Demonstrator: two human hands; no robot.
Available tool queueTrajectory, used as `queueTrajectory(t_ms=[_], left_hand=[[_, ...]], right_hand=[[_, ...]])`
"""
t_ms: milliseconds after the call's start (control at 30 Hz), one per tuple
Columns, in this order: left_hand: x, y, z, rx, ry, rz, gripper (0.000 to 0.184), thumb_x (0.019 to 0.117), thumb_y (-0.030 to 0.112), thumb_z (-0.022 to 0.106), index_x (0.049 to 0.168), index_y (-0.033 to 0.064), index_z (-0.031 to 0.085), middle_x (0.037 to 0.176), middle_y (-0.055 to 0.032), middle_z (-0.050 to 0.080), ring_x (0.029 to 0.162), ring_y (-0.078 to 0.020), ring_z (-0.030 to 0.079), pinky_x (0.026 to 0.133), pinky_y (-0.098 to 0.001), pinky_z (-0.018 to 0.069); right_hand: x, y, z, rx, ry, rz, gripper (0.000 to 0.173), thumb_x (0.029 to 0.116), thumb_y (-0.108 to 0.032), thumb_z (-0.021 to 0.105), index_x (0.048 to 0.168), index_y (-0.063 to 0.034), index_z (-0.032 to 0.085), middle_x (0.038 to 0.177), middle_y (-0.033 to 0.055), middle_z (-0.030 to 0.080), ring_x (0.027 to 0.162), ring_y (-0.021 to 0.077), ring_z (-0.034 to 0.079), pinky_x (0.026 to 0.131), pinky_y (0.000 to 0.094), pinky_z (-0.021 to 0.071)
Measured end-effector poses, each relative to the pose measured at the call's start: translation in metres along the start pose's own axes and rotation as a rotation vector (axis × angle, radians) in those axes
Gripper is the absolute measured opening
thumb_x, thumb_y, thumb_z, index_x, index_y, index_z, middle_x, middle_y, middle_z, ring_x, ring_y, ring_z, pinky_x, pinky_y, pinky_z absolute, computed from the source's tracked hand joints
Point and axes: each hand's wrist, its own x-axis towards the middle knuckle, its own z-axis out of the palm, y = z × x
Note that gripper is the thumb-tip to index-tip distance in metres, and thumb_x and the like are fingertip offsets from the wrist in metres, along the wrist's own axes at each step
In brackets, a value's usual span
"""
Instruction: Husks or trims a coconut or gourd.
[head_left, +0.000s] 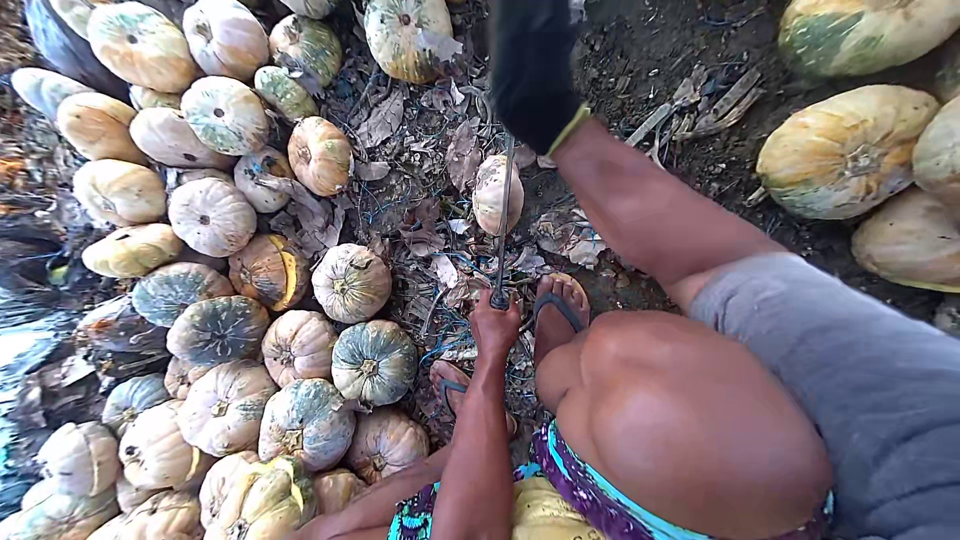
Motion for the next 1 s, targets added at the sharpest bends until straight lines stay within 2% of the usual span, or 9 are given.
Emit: queueTrajectory(t_ms=[33, 100, 267, 333, 533, 667, 767, 900, 1000], left_hand=[[-0.002, -0.004, -0.001, 0.019, -0.022, -0.025, 0.033, 0.0873, 0.026, 0.073, 0.115, 0.0079, 0.07, 0.093, -0.0133, 0.074, 0.089, -0.0307, 0.073, 0.081, -0.0563, 0.0574], [0.01, -0.001, -0.008, 0.015, -0.017, -0.009, 0.033, 0.0866, 0.025, 0.074, 0.115, 0.008, 0.07, 0.091, -0.0131, 0.074, 0.086, -0.0309, 0.073, 0.079, -0.0566, 0.0576], [0.013, -0.014, 0.004, 0.036, -0.064, -0.013, 0.03, 0.0878, 0.025, 0.073, 0.112, 0.0071, 0.07, 0.092, -0.0127, 0.074, 0.086, -0.0293, 0.073, 0.08, -0.0544, 0.0578], [0.015, -0.016, 0.003, 0.011, -0.083, -0.036, 0.033, 0.0865, 0.022, 0.073, 0.115, 0.0071, 0.07, 0.094, -0.014, 0.074, 0.089, -0.0304, 0.072, 0.082, -0.0558, 0.0573], [0.017, -0.009, -0.026, 0.009, 0.021, 0.014, 0.038, 0.085, 0.024, 0.076, 0.119, 0.0083, 0.072, 0.089, -0.0158, 0.074, 0.084, -0.0336, 0.072, 0.078, -0.0575, 0.0566], [0.042, 0.03, -0.03, 0.02, 0.013, 0.059, 0.039, 0.0882, 0.022, 0.072, 0.123, 0.0057, 0.069, 0.094, -0.0167, 0.074, 0.089, -0.0332, 0.073, 0.082, -0.0558, 0.0568], [0.077, 0.042, -0.025, -0.012, -0.041, 0.072, 0.033, 0.0866, 0.02, 0.072, 0.117, 0.0062, 0.069, 0.097, -0.0159, 0.073, 0.093, -0.0315, 0.072, 0.085, -0.0544, 0.0561], [0.073, 0.026, -0.017, -0.18, -0.074, 0.038, 0.028, 0.0819, 0.013, 0.073, 0.109, 0.0053, 0.068, 0.085, -0.0106, 0.069, 0.075, -0.023, 0.068, 0.071, -0.0471, 0.057], [0.047, 0.011, -0.017, -0.349, -0.12, -0.063, 0.027, 0.0833, 0.01, 0.072, 0.108, 0.0025, 0.065, 0.074, -0.0079, 0.065, 0.055, -0.0179, 0.062, 0.053, -0.0392, 0.0562]], right_hand=[[-0.015, 0.012, 0.017, -0.031, -0.189, 0.005, 0.057, 0.1074, -0.039, 0.04, 0.15, -0.0016, 0.049, 0.157, 0.022, 0.044, 0.15, 0.0336, 0.037, 0.125, 0.0493, 0.0276], [-0.017, 0.023, 0.037, -0.106, -0.279, -0.035, 0.066, 0.1078, -0.045, 0.034, 0.158, -0.0016, 0.036, 0.166, 0.0219, 0.029, 0.156, 0.0349, 0.025, 0.129, 0.049, 0.0174], [-0.027, 0.035, 0.064, -0.175, -0.334, 0.038, 0.064, 0.1077, -0.043, 0.034, 0.154, -0.0008, 0.043, 0.163, 0.0209, 0.037, 0.154, 0.0355, 0.031, 0.128, 0.0503, 0.019], [-0.029, 0.038, 0.066, -0.183, -0.455, 0.132, 0.069, 0.1087, -0.049, 0.03, 0.161, -0.0043, 0.03, 0.169, 0.018, 0.022, 0.157, 0.0316, 0.022, 0.129, 0.0489, 0.0151], [-0.062, 0.026, 0.03, 0.272, 0.084, 0.394, 0.05, 0.1115, -0.026, 0.031, 0.147, 0.0036, 0.051, 0.157, 0.0219, 0.044, 0.15, 0.0284, 0.039, 0.125, 0.0405, 0.0316], [-0.096, 0.03, 0.039, 0.321, -0.071, 0.646, 0.056, 0.1126, -0.032, 0.023, 0.151, 0.0029, 0.045, 0.156, 0.0232, 0.045, 0.148, 0.0273, 0.041, 0.125, 0.041, 0.0316], [-0.083, 0.046, 0.068, 0.247, -0.1, 0.628, 0.057, 0.1129, -0.029, 0.019, 0.15, 0.004, 0.046, 0.154, 0.0231, 0.048, 0.148, 0.0284, 0.042, 0.125, 0.0411, 0.0304], [-0.091, 0.042, 0.082, 0.117, -0.13, 0.46, 0.051, 0.1113, -0.018, 0.023, 0.147, 0.0065, 0.05, 0.153, 0.0232, 0.05, 0.149, 0.0329, 0.041, 0.126, 0.0422, 0.0281], [-0.114, 0.045, 0.09, 0.135, -0.208, 0.328, 0.053, 0.1109, -0.026, 0.024, 0.15, 0.0007, 0.049, 0.158, 0.0178, 0.045, 0.152, 0.0299, 0.036, 0.128, 0.0436, 0.025]])
